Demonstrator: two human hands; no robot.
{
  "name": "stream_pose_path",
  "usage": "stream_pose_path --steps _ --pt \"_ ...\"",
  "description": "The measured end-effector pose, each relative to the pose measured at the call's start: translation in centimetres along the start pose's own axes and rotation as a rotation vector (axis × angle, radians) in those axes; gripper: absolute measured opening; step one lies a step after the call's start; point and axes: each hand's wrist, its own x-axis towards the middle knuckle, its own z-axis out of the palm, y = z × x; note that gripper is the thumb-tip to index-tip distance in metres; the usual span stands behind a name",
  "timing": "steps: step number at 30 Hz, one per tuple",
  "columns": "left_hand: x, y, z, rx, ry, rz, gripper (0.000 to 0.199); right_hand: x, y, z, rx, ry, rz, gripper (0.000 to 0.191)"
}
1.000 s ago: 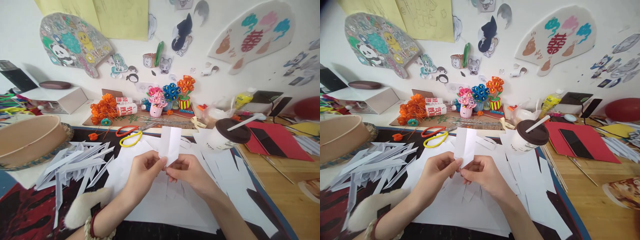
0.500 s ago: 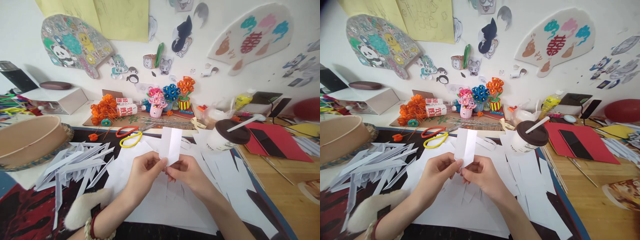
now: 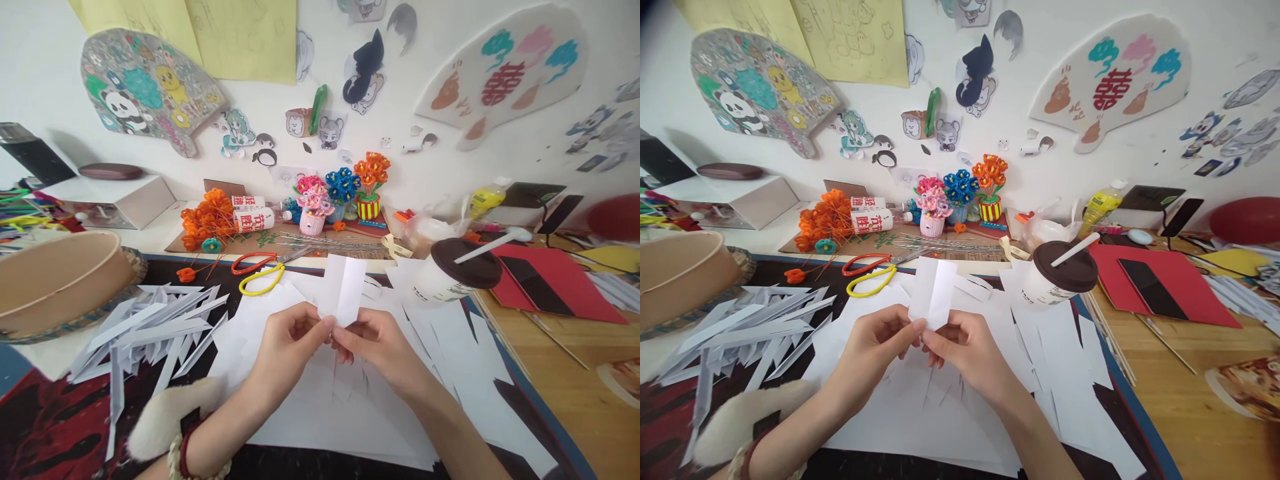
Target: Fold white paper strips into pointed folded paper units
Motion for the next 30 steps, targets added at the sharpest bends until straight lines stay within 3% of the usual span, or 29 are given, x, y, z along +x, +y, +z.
stream_pose_path --steps 8,22,27,30 --pt "0.1 0.0 -0.5 0.162 0.048 0.037 0.026 -0.1 -0.2 -0.1 0.015 -0.003 -0.018 0.014" --pt "0.3 0.1 -0.9 0.312 -0.016 0.134 0.035 -0.3 -0.6 -0.2 0.076 -0.009 -0.002 0.012" --pt "0.6 0.1 -1.3 0.302 0.033 0.192 0.023 -0.4 -0.6 -0.2 -0.007 -0.095 0.082 0.014" --pt "0.7 0.2 -1.5 0.305 0.05 0.195 0.022 -0.2 -0.5 -0.1 -0.059 -0.086 0.079 0.016"
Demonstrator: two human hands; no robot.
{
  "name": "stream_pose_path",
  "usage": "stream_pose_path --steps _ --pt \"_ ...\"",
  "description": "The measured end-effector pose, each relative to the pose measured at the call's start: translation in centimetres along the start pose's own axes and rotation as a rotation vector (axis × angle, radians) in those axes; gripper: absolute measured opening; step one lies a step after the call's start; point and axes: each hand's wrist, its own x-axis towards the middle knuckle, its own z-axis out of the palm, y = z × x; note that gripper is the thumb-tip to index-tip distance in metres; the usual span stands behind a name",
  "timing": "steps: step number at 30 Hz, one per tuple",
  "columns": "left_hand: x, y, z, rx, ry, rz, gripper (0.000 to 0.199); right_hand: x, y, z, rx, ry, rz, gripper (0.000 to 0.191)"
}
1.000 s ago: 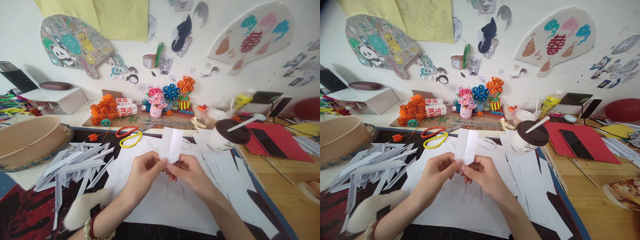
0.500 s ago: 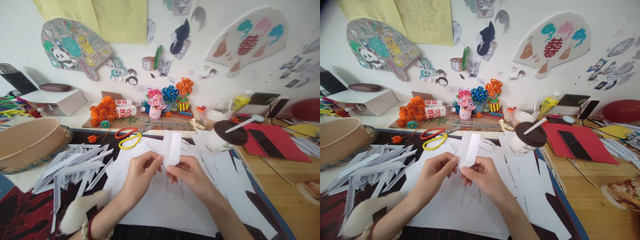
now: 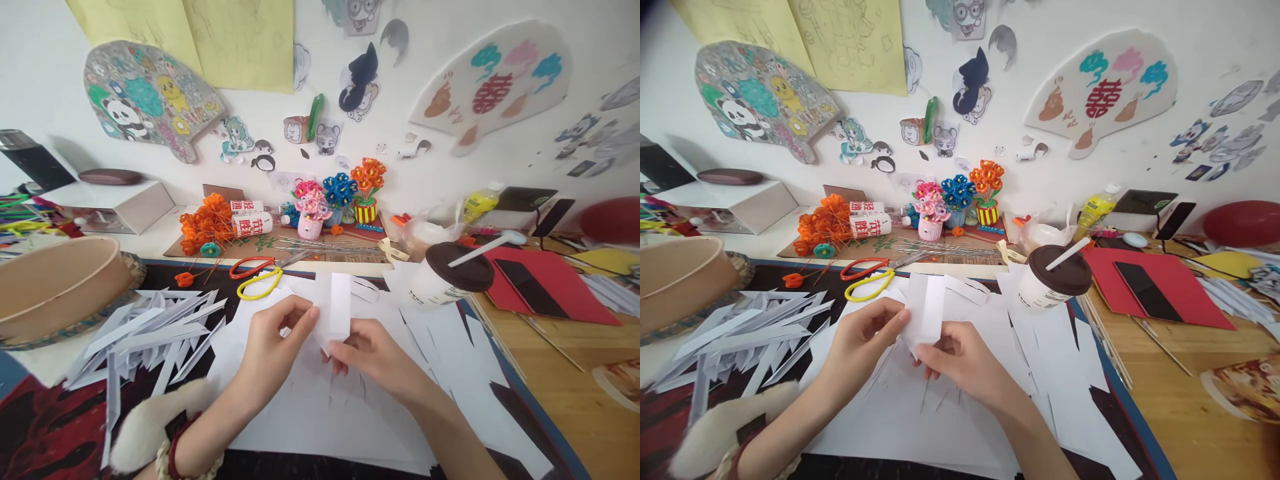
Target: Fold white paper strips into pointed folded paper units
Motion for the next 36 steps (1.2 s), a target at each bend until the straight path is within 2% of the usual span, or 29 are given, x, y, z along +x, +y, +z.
stream_pose_path --steps 2,7,9,13,17,20,23,26,31,33,36 --pt "0.0 0.0 0.0 0.026 -0.019 -0.014 0.022 0.2 -0.1 0.0 0.003 0.063 -0.038 0.021" --pt "-0.1 0.0 0.4 0.116 -0.156 -0.066 0.023 0.2 -0.3 -0.5 0.032 0.304 -0.081 0.022" --pt "-0.1 -0.2 0.5 0.138 -0.138 -0.065 0.019 0.1 -0.2 -0.6 0.011 0.298 -0.057 0.022" --pt "0.0 -0.4 0.3 0.14 -0.057 -0.037 0.016 0.3 0.3 -0.5 -0.074 0.194 -0.024 0.022" --pt "0.0 -0.5 0.3 0.15 -0.036 -0.008 0.014 0.4 0.6 -0.3 -0.235 0.212 -0.073 0.03" --pt "-0.1 -0.7 0.4 0.195 -0.028 0.028 0.011 0.3 0.3 -0.2 -0.263 0.212 -0.102 0.034" --pt "-0.3 -0.8 0.6 0.308 0.047 0.16 0.006 0.3 0.1 -0.2 -0.197 0.172 -0.094 0.033" --pt "-0.5 -1.0 0.7 0.451 0.147 0.4 0.005 0.2 0.1 -0.1 -0.133 0.156 -0.084 0.027" --pt "-0.9 -1.6 0.8 0.746 0.246 0.793 0.013 0.2 0.1 -0.1 -0.079 0.193 -0.055 0.031" --pt "-1.0 -1.7 0.6 0.828 0.256 0.883 0.019 0.2 0.1 -0.1 -0.067 0.204 -0.055 0.034" --pt "-1.0 -1.7 0.3 0.901 0.197 0.921 0.023 0.1 -0.1 -0.2 -0.072 0.229 -0.058 0.039"
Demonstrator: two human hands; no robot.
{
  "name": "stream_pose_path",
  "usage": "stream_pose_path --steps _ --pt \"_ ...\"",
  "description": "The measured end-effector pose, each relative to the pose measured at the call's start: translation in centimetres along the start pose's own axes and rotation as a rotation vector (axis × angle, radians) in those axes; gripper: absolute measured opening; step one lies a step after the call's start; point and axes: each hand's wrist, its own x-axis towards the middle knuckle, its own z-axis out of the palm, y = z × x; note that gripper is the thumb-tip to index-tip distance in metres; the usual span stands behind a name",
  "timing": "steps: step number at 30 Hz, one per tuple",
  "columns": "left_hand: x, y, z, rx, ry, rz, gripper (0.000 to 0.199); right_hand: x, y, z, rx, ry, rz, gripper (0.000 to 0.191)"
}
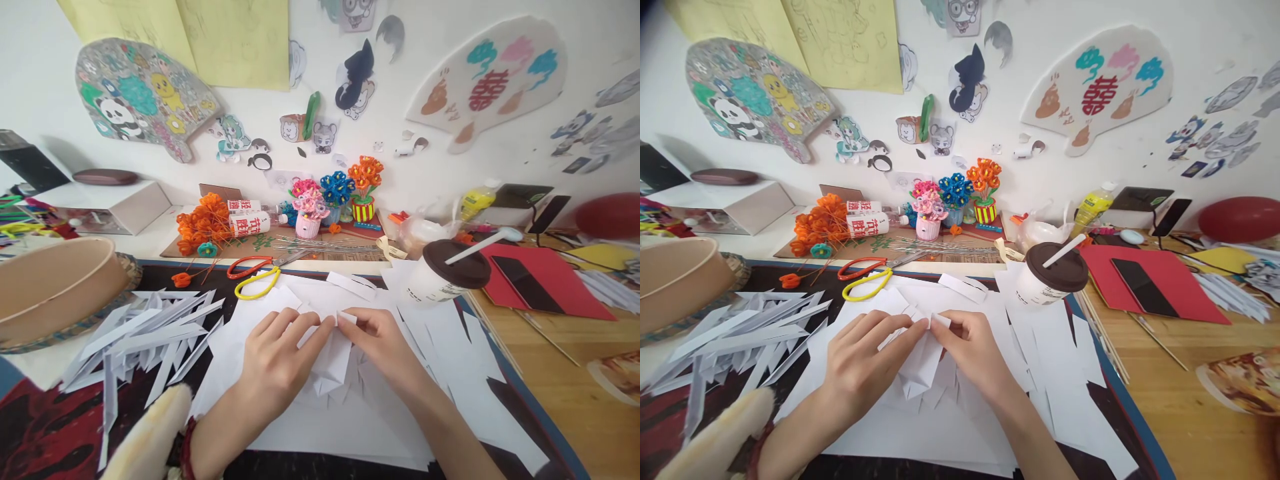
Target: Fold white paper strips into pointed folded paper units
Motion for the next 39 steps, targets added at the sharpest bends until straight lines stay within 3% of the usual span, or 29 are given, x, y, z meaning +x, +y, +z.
stream_pose_path --steps 4,9,12,16,20,24,30,36,39 --pt "0.0 -0.3 -0.2 -0.005 -0.077 -0.01 0.029 -0.1 -0.1 -0.1 -0.014 0.003 -0.023 0.04" --pt "0.0 -0.3 -0.2 -0.045 -0.087 -0.006 0.032 0.1 -0.1 -0.1 -0.006 -0.007 -0.035 0.031" --pt "0.2 -0.2 -0.1 -0.128 -0.088 -0.073 0.028 0.0 0.0 -0.1 -0.034 0.005 -0.043 0.032" --pt "0.9 -0.1 -0.1 -0.403 -0.16 -0.391 0.009 -0.1 0.0 -0.2 -0.094 0.015 -0.067 0.031" --pt "1.5 -0.1 -0.2 -0.654 -0.361 -0.728 0.017 0.0 0.0 -0.1 -0.092 0.007 -0.068 0.028" --pt "1.8 -0.3 -0.4 -0.798 -0.352 -0.903 0.02 0.1 0.2 -0.2 0.002 -0.026 -0.002 0.023" --pt "2.2 -0.4 -0.5 -0.928 -0.373 -1.0 0.021 0.0 0.0 -0.2 -0.04 -0.025 0.023 0.026" --pt "2.7 -0.3 -0.9 -1.007 -0.39 -0.989 0.033 -0.1 0.0 -0.2 -0.135 -0.003 0.019 0.029" --pt "2.8 -0.3 -1.0 -1.03 -0.405 -0.986 0.03 -0.1 0.2 -0.2 -0.174 0.01 0.012 0.036"
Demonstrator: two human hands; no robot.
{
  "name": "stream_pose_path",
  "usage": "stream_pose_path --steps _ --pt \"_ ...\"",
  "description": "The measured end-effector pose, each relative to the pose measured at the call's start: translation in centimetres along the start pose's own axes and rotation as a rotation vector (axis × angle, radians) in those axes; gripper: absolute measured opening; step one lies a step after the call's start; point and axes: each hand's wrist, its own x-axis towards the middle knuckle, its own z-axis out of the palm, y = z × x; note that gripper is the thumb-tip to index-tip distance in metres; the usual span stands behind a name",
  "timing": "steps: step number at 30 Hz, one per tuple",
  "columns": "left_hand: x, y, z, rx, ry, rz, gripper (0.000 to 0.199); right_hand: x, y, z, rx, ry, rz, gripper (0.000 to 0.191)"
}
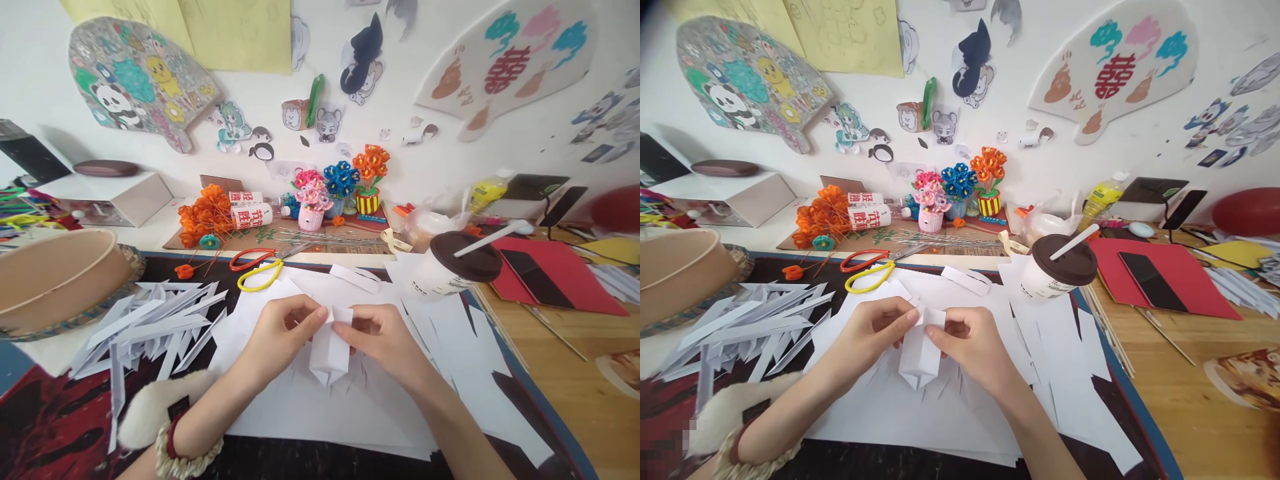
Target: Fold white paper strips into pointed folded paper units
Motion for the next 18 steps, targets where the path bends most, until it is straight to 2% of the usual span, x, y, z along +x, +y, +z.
stream_pose_path --steps 5,9,15,18 --pt "0.01 0.06 -0.11 0.001 -0.007 -0.025 0.026 -0.04 -0.12 0.0 -0.032 0.014 -0.003 0.046" --pt "0.03 0.01 -0.11 -0.032 -0.012 -0.047 0.023 -0.07 -0.22 -0.04 0.003 0.002 0.004 0.047" --pt "0.02 -0.24 -0.02 -0.134 -0.015 -0.073 0.02 0.0 -0.24 -0.03 0.195 -0.08 0.049 0.024" --pt "0.02 -0.3 -0.04 -0.184 -0.018 -0.089 0.019 0.04 -0.22 -0.02 0.234 -0.089 0.055 0.021"
